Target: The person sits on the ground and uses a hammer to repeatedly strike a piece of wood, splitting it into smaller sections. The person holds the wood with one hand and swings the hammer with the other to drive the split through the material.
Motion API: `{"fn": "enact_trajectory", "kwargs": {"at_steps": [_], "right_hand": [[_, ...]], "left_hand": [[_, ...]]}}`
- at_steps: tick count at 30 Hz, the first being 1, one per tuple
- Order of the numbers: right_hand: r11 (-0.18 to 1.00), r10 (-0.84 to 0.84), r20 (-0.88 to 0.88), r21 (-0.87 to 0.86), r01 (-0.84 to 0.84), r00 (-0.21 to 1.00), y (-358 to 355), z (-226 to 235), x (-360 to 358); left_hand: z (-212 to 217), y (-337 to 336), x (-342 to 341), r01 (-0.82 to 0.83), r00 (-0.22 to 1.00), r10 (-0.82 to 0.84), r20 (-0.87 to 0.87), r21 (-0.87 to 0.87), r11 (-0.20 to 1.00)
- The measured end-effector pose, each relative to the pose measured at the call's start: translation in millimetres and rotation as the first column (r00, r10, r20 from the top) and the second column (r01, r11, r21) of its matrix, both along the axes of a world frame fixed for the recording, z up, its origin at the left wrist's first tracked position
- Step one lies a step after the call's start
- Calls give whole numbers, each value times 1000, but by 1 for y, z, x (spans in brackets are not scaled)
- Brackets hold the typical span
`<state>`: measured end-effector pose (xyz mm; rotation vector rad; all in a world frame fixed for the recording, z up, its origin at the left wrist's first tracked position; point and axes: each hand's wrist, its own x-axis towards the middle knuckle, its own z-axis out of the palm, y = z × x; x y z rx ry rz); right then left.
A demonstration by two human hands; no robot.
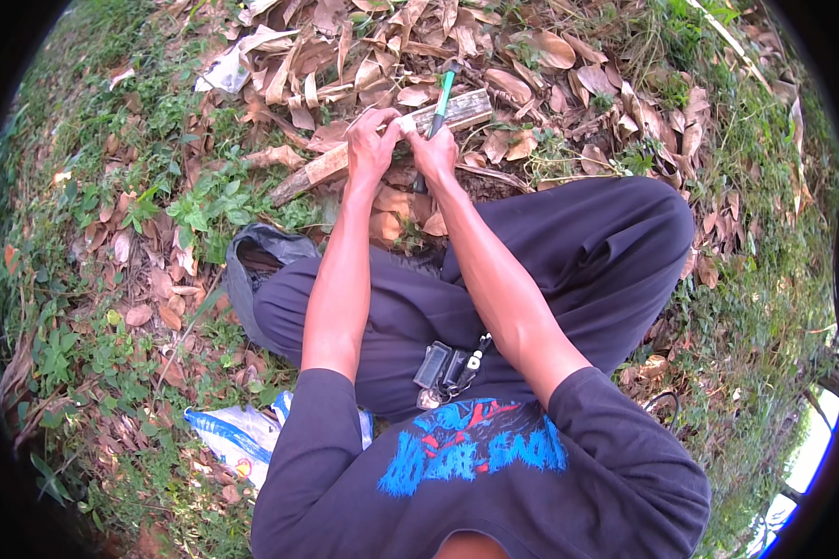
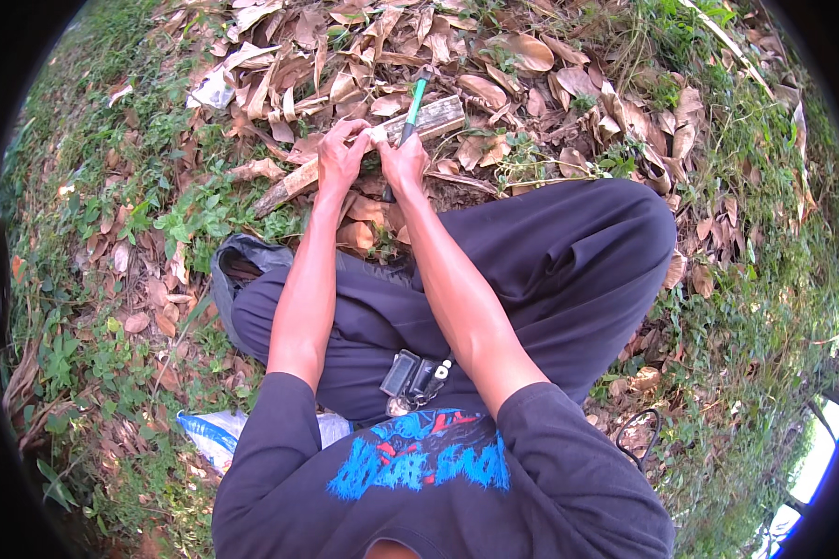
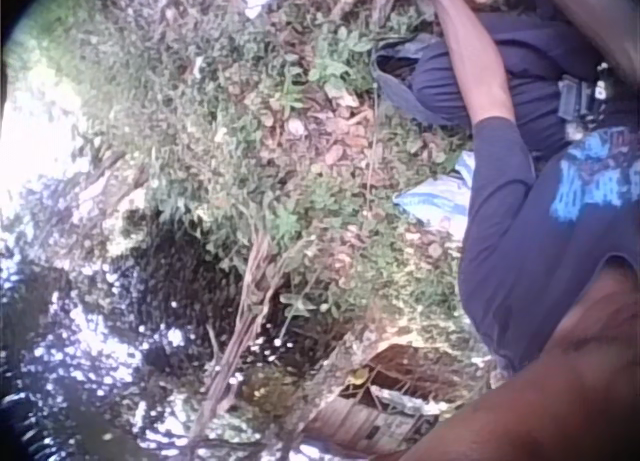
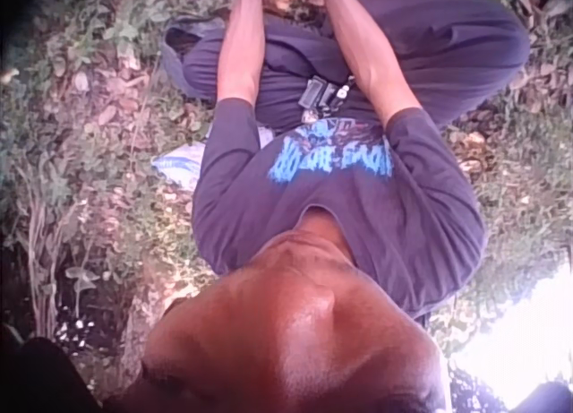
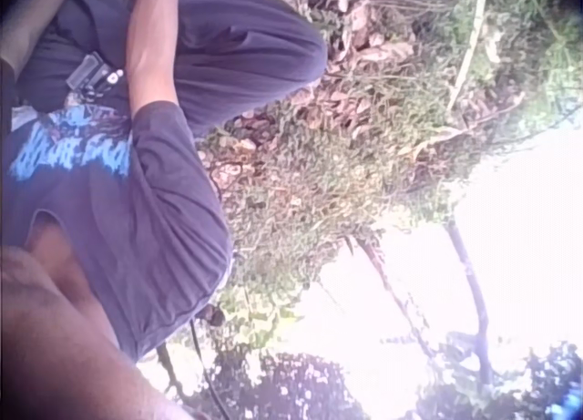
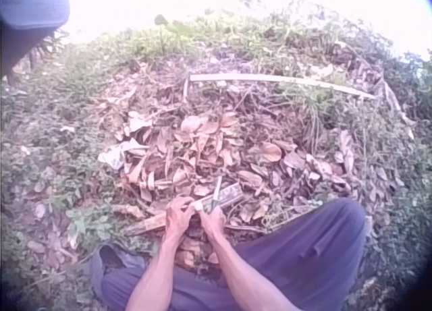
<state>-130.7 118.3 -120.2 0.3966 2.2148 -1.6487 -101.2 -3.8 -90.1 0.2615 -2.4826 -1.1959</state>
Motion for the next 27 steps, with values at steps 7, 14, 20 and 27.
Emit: {"fn": "enact_trajectory", "kwargs": {"at_steps": [7, 14, 20, 27], "right_hand": [[995, -5, -40, 103, 9, 999, -1, 2, 2], [1000, 9, -6, 11, -9, 1000, 3, 4, 0], [999, 19, -8, 43, -18, 1000, 3, -3, -1], [999, 2, 12, 53, -2, 1000, 5, -2, -1]], "left_hand": [[-7, -2, 7, 50, 994, -67, -82, -189, 981], [-22, 6, 7, 3, 992, -29, -120, -206, 979], [-26, 11, 6, -48, 990, 23, -139, -182, 982], [-25, 15, 7, -78, 991, 52, -127, -209, 975]]}}
